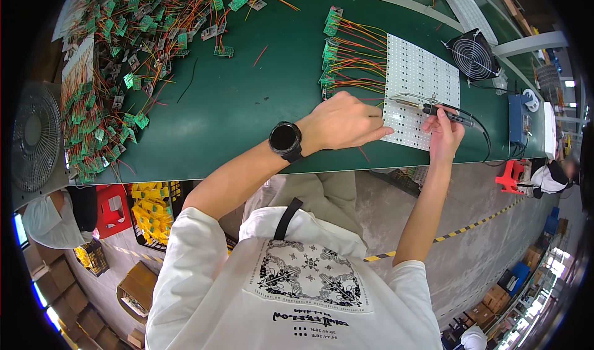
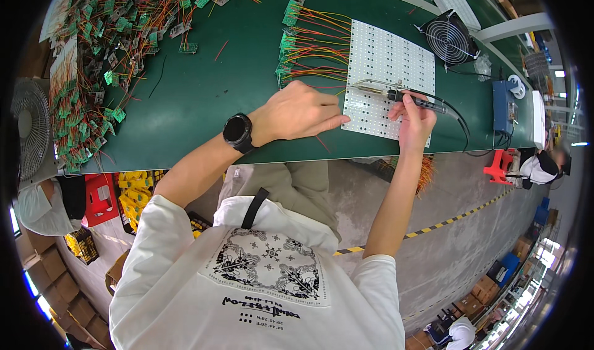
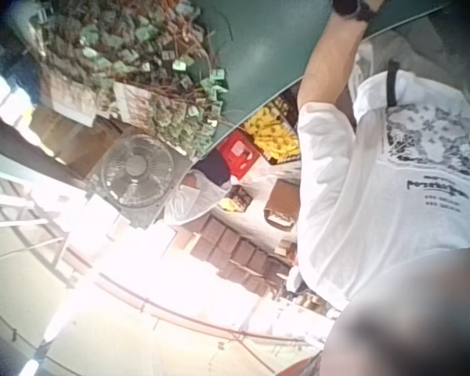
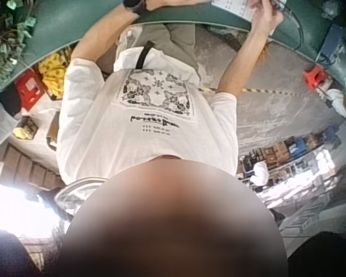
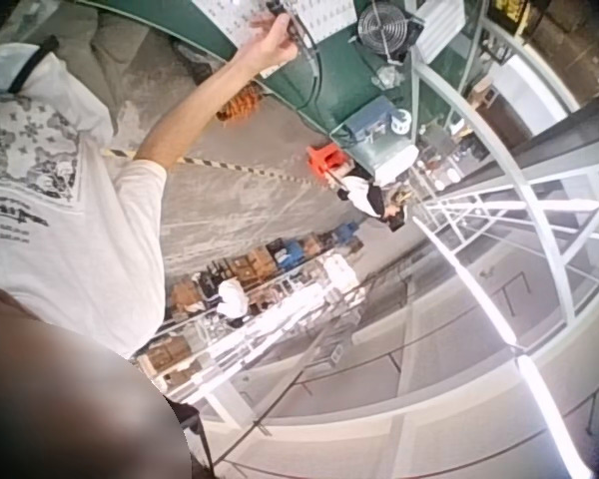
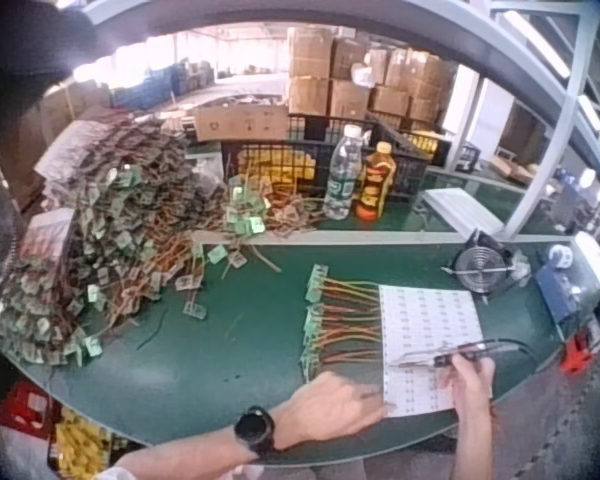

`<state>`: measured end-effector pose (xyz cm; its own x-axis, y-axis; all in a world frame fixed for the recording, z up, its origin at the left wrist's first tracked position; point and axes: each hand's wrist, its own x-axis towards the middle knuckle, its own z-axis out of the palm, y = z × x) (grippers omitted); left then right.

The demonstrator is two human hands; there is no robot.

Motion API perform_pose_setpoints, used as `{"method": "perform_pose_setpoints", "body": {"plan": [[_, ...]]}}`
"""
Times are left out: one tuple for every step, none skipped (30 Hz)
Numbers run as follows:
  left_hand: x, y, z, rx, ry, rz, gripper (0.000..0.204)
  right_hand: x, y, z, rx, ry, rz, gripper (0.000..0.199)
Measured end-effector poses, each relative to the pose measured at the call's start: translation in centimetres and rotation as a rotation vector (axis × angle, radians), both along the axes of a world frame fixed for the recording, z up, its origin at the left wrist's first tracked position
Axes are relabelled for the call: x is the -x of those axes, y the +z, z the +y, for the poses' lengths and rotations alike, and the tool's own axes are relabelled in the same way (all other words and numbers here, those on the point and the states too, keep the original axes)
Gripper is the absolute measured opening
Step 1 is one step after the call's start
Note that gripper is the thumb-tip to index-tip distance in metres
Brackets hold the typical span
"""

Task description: The person solders wires from small PCB modules onto a large LED panel at an assembly station. This is done using a soldering iron.

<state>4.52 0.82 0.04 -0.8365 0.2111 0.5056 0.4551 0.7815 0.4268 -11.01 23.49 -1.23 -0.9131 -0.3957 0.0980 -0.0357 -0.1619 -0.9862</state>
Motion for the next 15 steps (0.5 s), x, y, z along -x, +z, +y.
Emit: {"method": "perform_pose_setpoints", "body": {"plan": [[0.0,-0.1,0.0,0.000,0.000,0.000,0.038,0.1,0.0,0.1,-0.003,0.011,0.000,0.021],[0.0,-0.2,0.0,-0.003,-0.019,-0.026,0.043,0.1,-0.1,0.1,-0.003,0.011,0.001,0.021],[0.0,0.0,0.0,-0.005,-0.038,-0.053,0.049,0.1,-0.1,0.1,-0.005,0.007,-0.001,0.021],[-0.1,0.1,-0.1,-0.004,-0.039,-0.053,0.049,0.1,-0.1,0.1,-0.006,0.003,-0.003,0.021],[-0.2,0.4,-0.2,0.038,-0.022,-0.081,0.050,0.1,0.0,0.1,-0.006,0.002,-0.003,0.021],[-0.2,0.6,-0.3,0.081,-0.006,-0.110,0.052,0.0,0.1,0.0,-0.006,0.002,-0.007,0.021],[-0.2,0.8,-0.4,0.082,-0.007,-0.110,0.052,0.0,0.1,0.0,-0.006,0.001,-0.011,0.020],[-0.2,0.8,-0.5,0.055,-0.017,-0.132,0.052,0.0,0.0,0.1,-0.006,-0.001,-0.011,0.020],[-0.2,0.9,-0.6,0.028,-0.028,-0.153,0.051,0.0,0.0,0.1,0.010,-0.001,-0.016,0.020],[-0.2,0.9,-0.7,0.029,-0.030,-0.153,0.051,0.0,0.0,0.0,0.025,-0.001,-0.022,0.020],[-0.2,1.0,-0.8,-0.024,-0.018,-0.182,0.049,0.0,0.0,0.0,0.026,-0.003,-0.022,0.020],[-0.2,1.2,-0.9,-0.078,-0.007,-0.211,0.048,-0.1,0.1,0.0,0.030,-0.003,-0.026,0.020],[-0.2,1.4,-1.0,-0.078,-0.009,-0.212,0.048,-0.1,0.2,-0.1,0.034,-0.004,-0.031,0.020],[-0.2,1.7,-1.2,-0.059,0.006,-0.222,0.041,-0.1,0.1,0.0,0.034,-0.006,-0.032,0.020],[-0.2,2.0,-1.3,-0.041,0.020,-0.230,0.033,0.0,0.1,0.0,0.037,-0.003,-0.031,0.019]]}}
